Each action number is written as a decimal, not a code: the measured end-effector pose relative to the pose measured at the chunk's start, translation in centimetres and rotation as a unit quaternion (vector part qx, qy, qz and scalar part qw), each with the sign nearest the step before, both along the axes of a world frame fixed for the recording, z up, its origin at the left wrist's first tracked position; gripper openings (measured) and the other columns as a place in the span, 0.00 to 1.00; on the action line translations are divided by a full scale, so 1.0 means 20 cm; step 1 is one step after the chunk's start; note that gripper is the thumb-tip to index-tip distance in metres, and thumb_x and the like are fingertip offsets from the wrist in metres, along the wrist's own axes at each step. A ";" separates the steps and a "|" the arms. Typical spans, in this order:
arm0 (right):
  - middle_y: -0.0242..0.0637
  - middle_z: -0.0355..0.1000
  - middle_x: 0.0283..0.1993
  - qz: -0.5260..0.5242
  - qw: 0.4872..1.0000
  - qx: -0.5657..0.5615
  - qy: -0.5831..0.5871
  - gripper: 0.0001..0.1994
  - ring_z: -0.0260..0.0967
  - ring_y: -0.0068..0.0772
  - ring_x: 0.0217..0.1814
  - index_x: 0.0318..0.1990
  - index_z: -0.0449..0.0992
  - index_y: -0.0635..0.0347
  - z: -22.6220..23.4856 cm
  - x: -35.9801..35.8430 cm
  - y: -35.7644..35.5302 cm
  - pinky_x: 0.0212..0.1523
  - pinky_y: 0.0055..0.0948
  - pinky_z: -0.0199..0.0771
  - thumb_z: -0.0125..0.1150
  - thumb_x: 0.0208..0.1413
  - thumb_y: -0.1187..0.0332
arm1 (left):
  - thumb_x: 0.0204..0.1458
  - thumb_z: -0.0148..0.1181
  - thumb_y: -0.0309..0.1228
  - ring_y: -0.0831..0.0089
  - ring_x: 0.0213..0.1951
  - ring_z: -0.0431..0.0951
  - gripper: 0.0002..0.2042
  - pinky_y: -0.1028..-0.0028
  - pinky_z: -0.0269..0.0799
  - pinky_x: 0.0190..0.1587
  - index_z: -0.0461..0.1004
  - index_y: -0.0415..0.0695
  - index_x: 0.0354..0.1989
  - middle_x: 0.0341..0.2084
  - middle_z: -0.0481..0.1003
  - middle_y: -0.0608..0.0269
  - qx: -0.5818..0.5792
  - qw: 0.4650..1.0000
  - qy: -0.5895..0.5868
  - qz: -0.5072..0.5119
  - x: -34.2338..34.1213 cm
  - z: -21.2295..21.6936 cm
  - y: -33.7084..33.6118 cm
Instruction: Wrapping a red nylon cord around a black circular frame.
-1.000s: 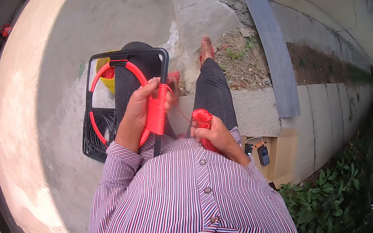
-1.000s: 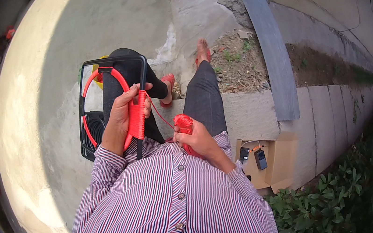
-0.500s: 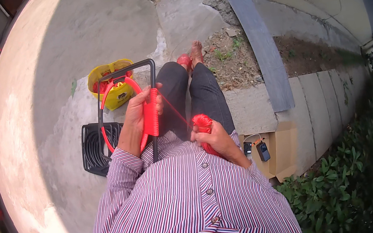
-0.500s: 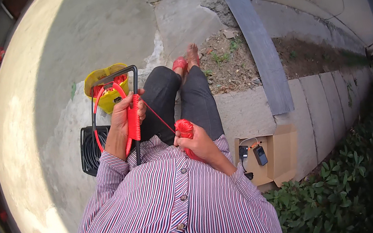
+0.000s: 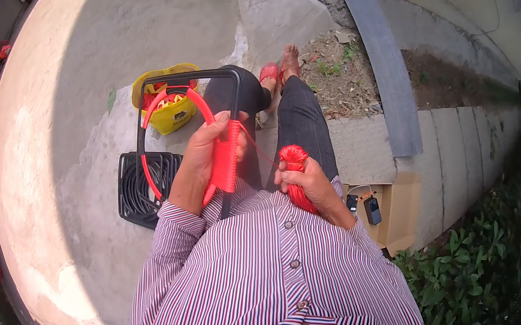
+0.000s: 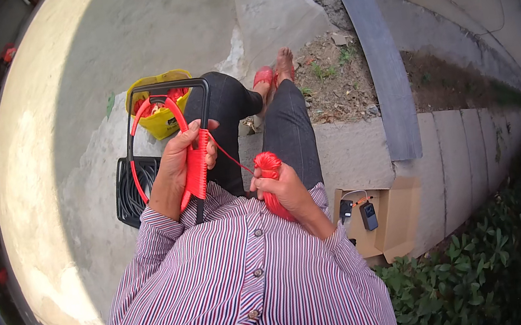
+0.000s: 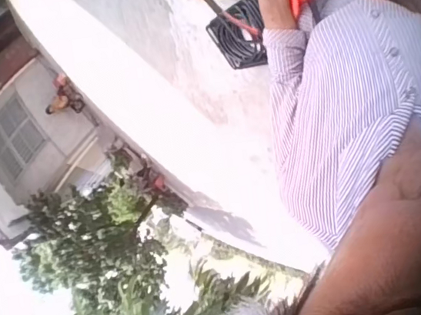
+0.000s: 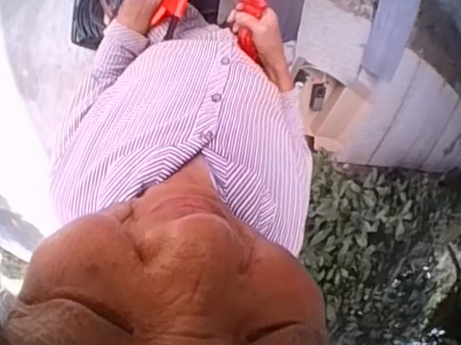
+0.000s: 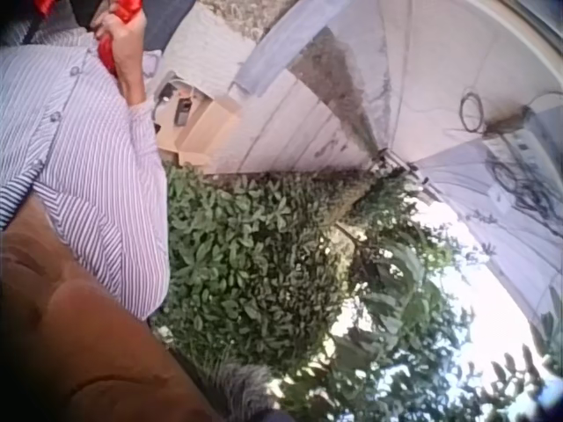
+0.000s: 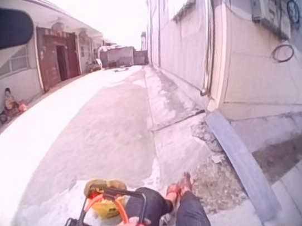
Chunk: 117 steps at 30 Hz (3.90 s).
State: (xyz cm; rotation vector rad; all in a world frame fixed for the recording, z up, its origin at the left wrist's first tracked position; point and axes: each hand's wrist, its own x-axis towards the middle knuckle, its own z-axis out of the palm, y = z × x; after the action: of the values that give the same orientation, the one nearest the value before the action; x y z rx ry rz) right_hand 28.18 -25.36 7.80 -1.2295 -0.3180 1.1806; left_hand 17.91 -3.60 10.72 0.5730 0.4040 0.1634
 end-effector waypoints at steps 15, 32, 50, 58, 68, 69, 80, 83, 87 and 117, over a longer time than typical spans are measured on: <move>0.38 0.73 0.33 -0.038 0.999 0.009 -0.006 0.09 0.70 0.23 0.29 0.41 0.68 0.63 0.01 -0.03 -0.04 0.33 0.21 0.71 0.58 0.53 0.74 | 0.62 0.50 0.38 0.69 0.20 0.76 0.21 0.74 0.72 0.21 0.64 0.32 0.53 0.21 0.74 0.54 -0.056 0.997 0.007 -0.044 0.08 -0.04 -0.04; 0.37 0.73 0.33 -0.030 0.999 0.021 0.006 0.10 0.70 0.23 0.29 0.42 0.68 0.63 0.03 -0.04 -0.02 0.32 0.20 0.71 0.58 0.54 0.75 | 0.60 0.54 0.38 0.70 0.19 0.77 0.18 0.74 0.75 0.21 0.67 0.34 0.49 0.20 0.75 0.56 0.007 1.000 -0.002 -0.015 -0.05 0.15 -0.14; 0.39 0.73 0.32 -0.014 0.997 -0.022 -0.077 0.09 0.69 0.22 0.29 0.42 0.68 0.64 0.03 -0.08 -0.02 0.33 0.20 0.70 0.58 0.54 0.74 | 0.61 0.51 0.39 0.70 0.21 0.75 0.19 0.73 0.74 0.25 0.67 0.36 0.52 0.24 0.75 0.56 -0.070 0.995 -0.060 -0.026 0.02 -0.11 0.06; 0.40 0.74 0.32 -0.021 0.993 -0.023 -0.111 0.09 0.69 0.21 0.30 0.41 0.68 0.64 0.09 -0.08 -0.02 0.34 0.20 0.69 0.58 0.53 0.75 | 0.61 0.51 0.39 0.71 0.22 0.76 0.18 0.76 0.74 0.25 0.67 0.38 0.51 0.25 0.76 0.56 -0.089 0.994 -0.052 -0.038 0.08 -0.12 0.05; 0.39 0.74 0.32 -0.029 0.997 -0.011 -0.070 0.09 0.69 0.22 0.31 0.41 0.69 0.64 0.03 -0.07 -0.06 0.34 0.20 0.69 0.58 0.53 0.75 | 0.61 0.50 0.39 0.71 0.22 0.76 0.17 0.75 0.73 0.25 0.67 0.38 0.51 0.26 0.76 0.56 -0.076 0.995 -0.034 -0.054 0.12 -0.14 0.03; 0.39 0.74 0.32 -0.042 0.997 -0.011 -0.070 0.09 0.69 0.21 0.30 0.41 0.69 0.63 0.03 -0.07 -0.06 0.34 0.20 0.69 0.58 0.53 0.75 | 0.61 0.50 0.39 0.71 0.22 0.76 0.17 0.75 0.73 0.25 0.67 0.38 0.51 0.26 0.76 0.56 -0.070 0.996 -0.021 -0.050 0.13 -0.14 0.03; 0.37 0.73 0.32 -0.065 0.995 0.001 -0.073 0.09 0.70 0.21 0.31 0.41 0.68 0.64 0.03 -0.08 -0.09 0.34 0.19 0.71 0.58 0.54 0.74 | 0.62 0.49 0.41 0.73 0.21 0.74 0.17 0.75 0.71 0.24 0.68 0.39 0.51 0.24 0.75 0.60 -0.060 0.996 -0.011 -0.061 0.13 -0.10 0.01; 0.37 0.73 0.32 -0.071 0.995 0.000 -0.074 0.09 0.71 0.22 0.32 0.41 0.68 0.65 0.04 -0.07 -0.09 0.34 0.19 0.72 0.58 0.54 0.74 | 0.63 0.48 0.41 0.73 0.21 0.74 0.18 0.75 0.71 0.24 0.68 0.39 0.51 0.24 0.75 0.61 -0.032 0.996 -0.016 -0.077 0.13 -0.13 0.02; 0.37 0.73 0.31 -0.095 0.992 0.013 -0.084 0.09 0.71 0.22 0.29 0.41 0.69 0.65 0.06 -0.09 -0.08 0.33 0.19 0.71 0.58 0.54 0.74 | 0.63 0.49 0.41 0.74 0.21 0.73 0.18 0.75 0.70 0.23 0.68 0.40 0.52 0.23 0.75 0.62 -0.047 0.997 -0.003 -0.059 0.12 -0.07 0.00; 0.35 0.70 0.24 -0.210 0.908 0.359 -0.046 0.11 0.68 0.24 0.25 0.28 0.66 0.61 0.21 0.10 0.06 0.26 0.26 0.70 0.65 0.40 0.74 | 0.59 0.52 0.39 0.75 0.22 0.71 0.14 0.79 0.65 0.26 0.68 0.39 0.41 0.20 0.72 0.60 0.547 0.829 0.083 -0.087 0.17 0.23 -0.49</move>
State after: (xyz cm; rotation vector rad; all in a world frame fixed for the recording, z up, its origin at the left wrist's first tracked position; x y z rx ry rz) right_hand 30.22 -24.25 12.09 -0.6496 -0.4769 0.5419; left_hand 21.24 -13.36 15.41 1.7705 0.4003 0.1614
